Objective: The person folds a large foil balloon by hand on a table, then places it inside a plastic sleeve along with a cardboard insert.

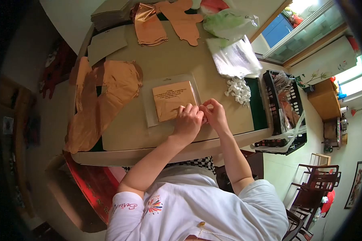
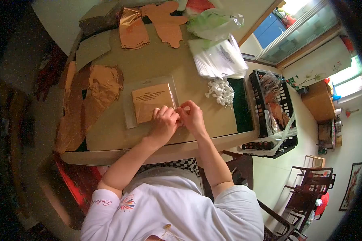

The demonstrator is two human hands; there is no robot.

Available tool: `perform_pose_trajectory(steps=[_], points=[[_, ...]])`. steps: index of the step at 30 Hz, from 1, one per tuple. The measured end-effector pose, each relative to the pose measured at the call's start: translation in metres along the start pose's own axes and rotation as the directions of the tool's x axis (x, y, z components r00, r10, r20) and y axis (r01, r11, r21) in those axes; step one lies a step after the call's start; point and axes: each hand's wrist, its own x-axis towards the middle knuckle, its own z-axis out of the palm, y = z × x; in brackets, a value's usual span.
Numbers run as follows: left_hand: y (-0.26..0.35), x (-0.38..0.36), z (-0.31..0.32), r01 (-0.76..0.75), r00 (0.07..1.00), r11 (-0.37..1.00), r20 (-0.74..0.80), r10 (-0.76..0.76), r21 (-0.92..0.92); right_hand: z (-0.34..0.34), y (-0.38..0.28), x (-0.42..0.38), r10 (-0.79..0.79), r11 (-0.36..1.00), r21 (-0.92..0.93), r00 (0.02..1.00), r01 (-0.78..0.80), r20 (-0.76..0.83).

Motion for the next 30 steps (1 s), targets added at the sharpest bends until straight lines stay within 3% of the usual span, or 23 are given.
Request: perform_pose_trajectory(steps=[9,15,21,23,24,25,27,28,29,30], points=[[0.007,0.003,-0.007,-0.013,1.000,1.000,0.024,0.012,0.025,0.001,0.001,0.001,-0.012,1.000,-0.012,1.000,0.012,-0.024],[0.007,0.006,-0.006,0.097,0.987,0.995,0.135,-0.092,-0.037,-0.001,0.002,0.001,0.037,0.999,0.019,0.999,-0.037,-0.009],[0.009,0.001,-0.001,0.016,1.000,0.999,0.020,-0.015,-0.050,0.000,-0.004,-0.005,-0.025,0.997,-0.069,0.998,0.021,-0.058],[0.004,-0.009,-0.016,0.126,0.987,0.962,0.128,-0.097,-0.243,0.001,0.005,-0.002,-0.065,0.989,-0.142,0.989,0.046,-0.130],[0.001,-0.013,-0.032,0.186,0.974,0.925,0.188,-0.128,-0.330,-0.001,0.007,-0.001,-0.017,0.995,-0.104,0.993,0.005,-0.115],[-0.001,-0.014,-0.061,0.496,0.858,0.683,0.423,-0.292,-0.536,-0.007,0.007,0.002,0.027,0.997,-0.066,0.995,-0.034,-0.093],[-0.040,-0.036,-0.079,0.495,0.848,0.117,0.449,-0.284,-0.861,-0.017,0.005,0.006,0.092,0.994,-0.059,0.996,-0.092,0.013],[-0.053,-0.041,-0.105,0.361,0.892,0.033,0.335,-0.302,-0.932,-0.019,0.003,0.005,0.112,0.994,-0.017,0.993,-0.112,0.021],[-0.072,-0.053,-0.119,0.257,0.904,0.073,0.213,-0.372,-0.964,-0.021,0.002,0.004,0.131,0.991,0.022,0.991,-0.132,0.036],[-0.090,-0.061,-0.141,0.245,0.891,0.161,0.156,-0.426,-0.956,-0.022,0.002,0.004,0.147,0.987,0.060,0.988,-0.151,0.054]])
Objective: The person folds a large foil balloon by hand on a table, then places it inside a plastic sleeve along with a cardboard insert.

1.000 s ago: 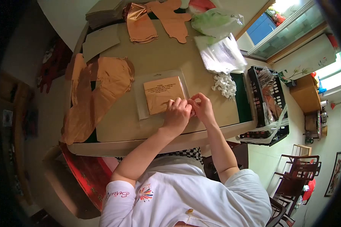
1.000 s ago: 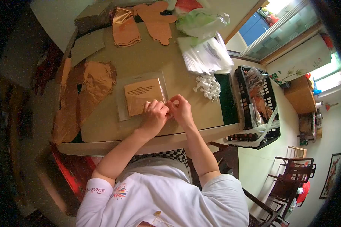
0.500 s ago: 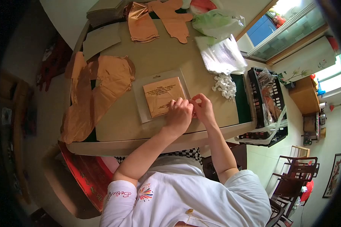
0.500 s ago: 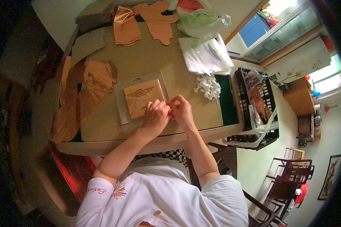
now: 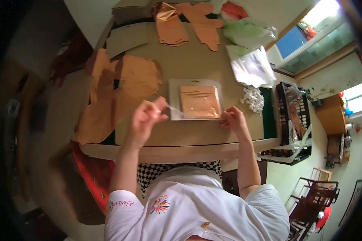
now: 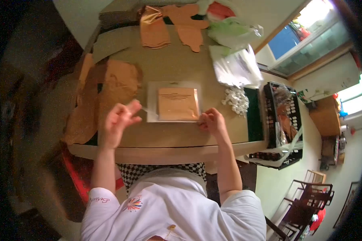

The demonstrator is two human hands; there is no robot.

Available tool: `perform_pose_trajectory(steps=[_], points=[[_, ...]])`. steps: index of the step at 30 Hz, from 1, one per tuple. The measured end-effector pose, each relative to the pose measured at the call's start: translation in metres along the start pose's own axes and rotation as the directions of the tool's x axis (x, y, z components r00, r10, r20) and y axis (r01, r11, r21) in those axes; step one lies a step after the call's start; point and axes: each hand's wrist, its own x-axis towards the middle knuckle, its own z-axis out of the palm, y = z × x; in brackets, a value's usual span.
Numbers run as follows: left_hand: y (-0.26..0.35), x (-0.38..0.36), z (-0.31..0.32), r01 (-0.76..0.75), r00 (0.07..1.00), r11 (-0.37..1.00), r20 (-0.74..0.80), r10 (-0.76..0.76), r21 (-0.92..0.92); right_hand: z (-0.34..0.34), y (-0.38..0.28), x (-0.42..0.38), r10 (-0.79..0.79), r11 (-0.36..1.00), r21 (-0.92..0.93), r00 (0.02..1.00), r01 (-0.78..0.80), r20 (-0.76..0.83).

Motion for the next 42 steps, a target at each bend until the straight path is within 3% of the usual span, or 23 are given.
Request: perform_pose_trajectory(steps=[2,3,4,5,7,9,10,11,12,13,16,18,20,22,23,24,26,27,30,33,36,42], points=[[0.030,-0.008,-0.050,-0.045,0.991,0.989,-0.121,0.062,0.140,-0.007,0.013,0.007,-0.044,0.990,0.135,0.998,0.037,0.048],[0.038,-0.008,-0.076,-0.081,0.964,0.947,-0.218,0.154,0.311,-0.007,0.012,0.006,-0.060,0.995,0.085,0.998,0.057,0.034],[0.069,-0.009,-0.092,0.037,0.956,0.862,-0.270,0.118,0.506,-0.006,0.009,0.006,-0.050,0.998,0.048,0.998,0.048,0.040],[0.080,-0.008,-0.126,0.204,0.900,0.889,-0.436,-0.005,0.410,-0.006,0.008,0.006,-0.040,0.999,0.010,0.998,0.040,0.041],[0.110,0.014,-0.185,0.121,0.801,0.914,-0.583,0.141,0.386,-0.009,0.012,0.010,-0.049,0.999,0.011,0.997,0.048,0.054],[0.116,0.022,-0.254,-0.327,0.773,0.944,-0.563,0.292,0.042,-0.012,0.015,0.010,-0.101,0.993,-0.057,0.993,0.105,0.068],[0.097,0.025,-0.312,0.244,0.733,0.869,-0.668,0.124,0.430,-0.013,0.015,0.008,-0.128,0.987,-0.091,0.989,0.135,0.075],[0.066,0.014,-0.360,0.389,0.826,0.532,-0.541,0.159,0.752,-0.012,0.013,0.003,-0.096,0.993,-0.059,0.994,0.100,0.057],[0.035,0.003,-0.406,0.428,0.899,-0.189,-0.395,0.191,0.884,-0.010,0.007,-0.001,-0.071,0.997,-0.027,0.997,0.072,0.041],[0.006,-0.008,-0.450,0.324,0.946,-0.632,-0.242,0.216,0.704,-0.007,0.002,-0.005,-0.041,0.999,0.008,0.999,0.041,0.026],[0.067,0.013,-0.309,0.683,0.689,-0.007,-0.641,0.339,0.730,-0.002,-0.010,-0.022,-0.092,0.996,0.013,0.996,0.092,0.001],[0.076,0.013,-0.263,0.586,0.738,-0.029,-0.518,0.433,0.810,-0.013,0.008,-0.019,-0.189,0.982,0.050,0.971,0.184,0.146],[0.077,0.005,-0.164,0.406,0.736,0.243,-0.472,0.485,0.881,-0.025,0.015,-0.022,-0.267,0.964,0.051,0.930,0.263,0.251],[0.034,-0.004,-0.116,0.074,0.864,0.356,-0.238,0.444,0.931,-0.028,0.015,-0.029,-0.309,0.945,0.006,0.891,0.326,0.332],[0.014,-0.008,-0.092,-0.039,0.936,0.459,-0.127,0.327,0.888,-0.025,0.014,-0.035,-0.322,0.917,-0.138,0.899,0.374,0.298],[0.010,-0.012,-0.055,-0.211,0.943,0.312,0.109,0.314,0.926,-0.024,0.012,-0.038,-0.367,0.868,-0.235,0.883,0.438,0.291],[-0.015,-0.016,-0.019,-0.337,0.940,0.339,0.296,0.167,0.878,-0.018,0.006,-0.041,-0.454,0.727,-0.417,0.837,0.546,0.305],[-0.032,-0.017,-0.013,-0.402,0.916,0.340,0.378,0.138,0.850,-0.013,-0.002,-0.047,-0.433,0.715,-0.486,0.865,0.502,0.255],[-0.049,-0.020,-0.004,-0.396,0.909,0.393,0.415,0.040,0.830,-0.012,0.013,-0.034,-0.687,0.381,-0.648,0.671,0.660,0.280],[-0.053,-0.023,0.000,-0.381,0.917,0.378,0.397,0.038,0.844,-0.013,0.014,-0.028,-0.760,0.369,-0.523,0.573,0.769,0.307],[-0.057,-0.022,0.000,-0.355,0.929,0.375,0.368,0.040,0.856,-0.015,0.021,-0.020,-0.700,0.473,-0.456,0.636,0.754,0.325],[-0.069,-0.019,0.010,-0.263,0.964,0.370,0.230,0.131,0.891,-0.007,0.021,-0.014,-0.694,0.599,-0.412,0.702,0.687,0.162]])
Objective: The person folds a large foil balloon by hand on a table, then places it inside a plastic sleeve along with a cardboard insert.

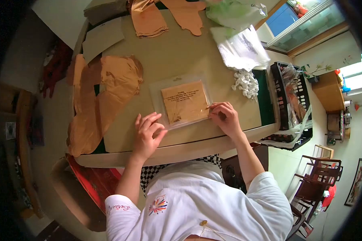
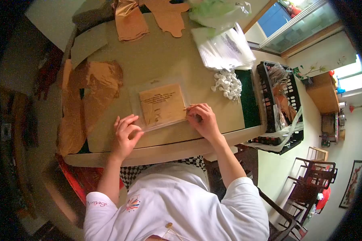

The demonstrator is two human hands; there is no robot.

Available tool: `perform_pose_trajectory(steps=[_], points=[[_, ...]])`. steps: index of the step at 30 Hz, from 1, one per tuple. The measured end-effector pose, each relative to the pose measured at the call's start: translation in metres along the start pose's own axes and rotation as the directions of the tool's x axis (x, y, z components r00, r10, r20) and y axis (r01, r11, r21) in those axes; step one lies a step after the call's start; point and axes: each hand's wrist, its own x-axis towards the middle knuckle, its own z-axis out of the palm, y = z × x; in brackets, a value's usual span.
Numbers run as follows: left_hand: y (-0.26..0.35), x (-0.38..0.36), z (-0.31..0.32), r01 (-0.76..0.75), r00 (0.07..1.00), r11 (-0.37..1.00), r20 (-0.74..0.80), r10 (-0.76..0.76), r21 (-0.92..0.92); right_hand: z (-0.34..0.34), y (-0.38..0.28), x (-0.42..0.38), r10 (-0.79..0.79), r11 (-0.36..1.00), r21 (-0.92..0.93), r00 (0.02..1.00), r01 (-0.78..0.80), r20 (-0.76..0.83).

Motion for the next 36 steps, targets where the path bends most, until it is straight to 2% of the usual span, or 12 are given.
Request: perform_pose_trajectory(steps=[4,13,19,21,23,25,26,29,30,33,36], points=[[0.006,0.004,0.007,0.100,0.992,0.993,-0.067,-0.104,-0.064,0.005,-0.001,0.001,0.028,0.999,-0.013,0.998,-0.029,-0.057],[0.016,0.011,0.017,0.122,0.982,0.991,-0.155,-0.111,0.059,0.020,-0.003,0.001,0.005,0.989,-0.144,0.989,-0.027,-0.150],[0.002,0.013,0.019,0.191,0.947,0.982,-0.265,-0.182,0.007,0.023,-0.001,0.004,0.033,0.984,-0.167,0.982,-0.064,-0.185],[0.002,0.013,0.012,0.156,0.951,0.986,-0.277,-0.135,0.055,0.018,0.000,0.003,0.011,0.977,-0.209,0.988,-0.043,-0.153],[0.004,0.012,0.007,0.142,0.958,0.986,-0.265,-0.114,0.090,0.016,0.004,0.003,-0.002,0.955,-0.290,0.973,-0.067,-0.232],[0.015,0.012,0.003,0.133,0.946,0.980,-0.314,-0.081,0.147,0.016,0.000,0.007,-0.016,0.919,-0.380,0.952,-0.106,-0.305],[0.021,0.011,0.003,0.129,0.939,0.977,-0.338,-0.064,0.173,0.021,-0.005,0.006,-0.066,0.933,-0.359,0.973,-0.019,-0.223],[0.033,-0.010,0.013,-0.023,0.978,0.971,-0.196,0.071,0.236,0.052,-0.042,-0.014,-0.208,0.945,-0.254,0.978,0.207,0.023],[0.034,-0.015,0.018,-0.017,0.984,0.970,-0.170,0.059,0.242,0.060,-0.051,-0.020,-0.252,0.941,-0.205,0.962,0.268,0.101],[0.033,-0.022,0.025,-0.014,0.993,0.955,-0.106,0.047,0.297,0.068,-0.069,-0.025,-0.221,0.890,-0.325,0.925,0.321,0.309],[0.031,-0.019,0.025,-0.021,0.990,0.953,-0.124,0.062,0.301,0.040,-0.041,-0.024,-0.001,0.911,-0.403,0.977,0.089,0.214]])
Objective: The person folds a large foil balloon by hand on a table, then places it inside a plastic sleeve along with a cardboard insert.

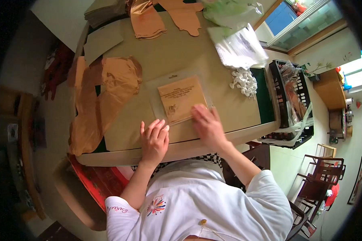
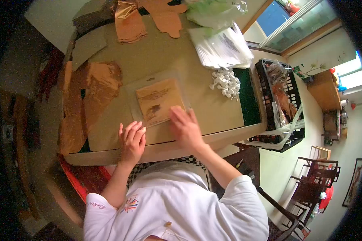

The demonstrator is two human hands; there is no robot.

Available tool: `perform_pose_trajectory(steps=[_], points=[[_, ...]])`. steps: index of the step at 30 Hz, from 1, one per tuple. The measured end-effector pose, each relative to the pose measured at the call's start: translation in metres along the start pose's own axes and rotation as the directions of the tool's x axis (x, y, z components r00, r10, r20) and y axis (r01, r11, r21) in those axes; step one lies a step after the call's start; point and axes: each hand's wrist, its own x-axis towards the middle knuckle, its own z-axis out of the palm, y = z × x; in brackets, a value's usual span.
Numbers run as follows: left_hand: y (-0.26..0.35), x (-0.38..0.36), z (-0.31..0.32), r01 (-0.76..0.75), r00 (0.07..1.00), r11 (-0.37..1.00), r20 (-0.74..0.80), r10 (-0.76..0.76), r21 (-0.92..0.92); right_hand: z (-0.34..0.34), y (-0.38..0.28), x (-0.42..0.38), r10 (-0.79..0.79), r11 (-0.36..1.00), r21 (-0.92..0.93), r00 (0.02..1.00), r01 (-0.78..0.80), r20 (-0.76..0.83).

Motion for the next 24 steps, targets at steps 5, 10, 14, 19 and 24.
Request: perform_pose_trajectory(steps=[5,10,14,19,24], points=[[-0.006,0.035,-0.002,0.025,1.000,0.996,0.006,-0.025,-0.084,-0.017,0.038,-0.008,0.055,0.989,-0.136,0.997,-0.061,-0.050],[-0.040,0.159,0.035,0.236,0.972,0.948,0.042,-0.232,-0.213,-0.013,0.038,-0.011,0.043,0.989,-0.140,0.996,-0.053,-0.075],[-0.066,0.218,0.048,0.343,0.842,0.874,0.526,-0.123,-0.345,-0.016,0.037,-0.010,0.054,0.996,-0.065,0.994,-0.061,-0.097],[-0.037,0.212,-0.031,0.238,0.906,0.843,0.422,-0.015,-0.483,-0.020,0.048,-0.015,0.171,0.939,0.339,0.939,-0.063,-0.299],[0.014,0.183,-0.125,0.015,0.969,0.998,0.247,0.001,-0.062,-0.017,0.047,-0.013,0.282,0.871,0.474,0.921,-0.128,-0.270]])
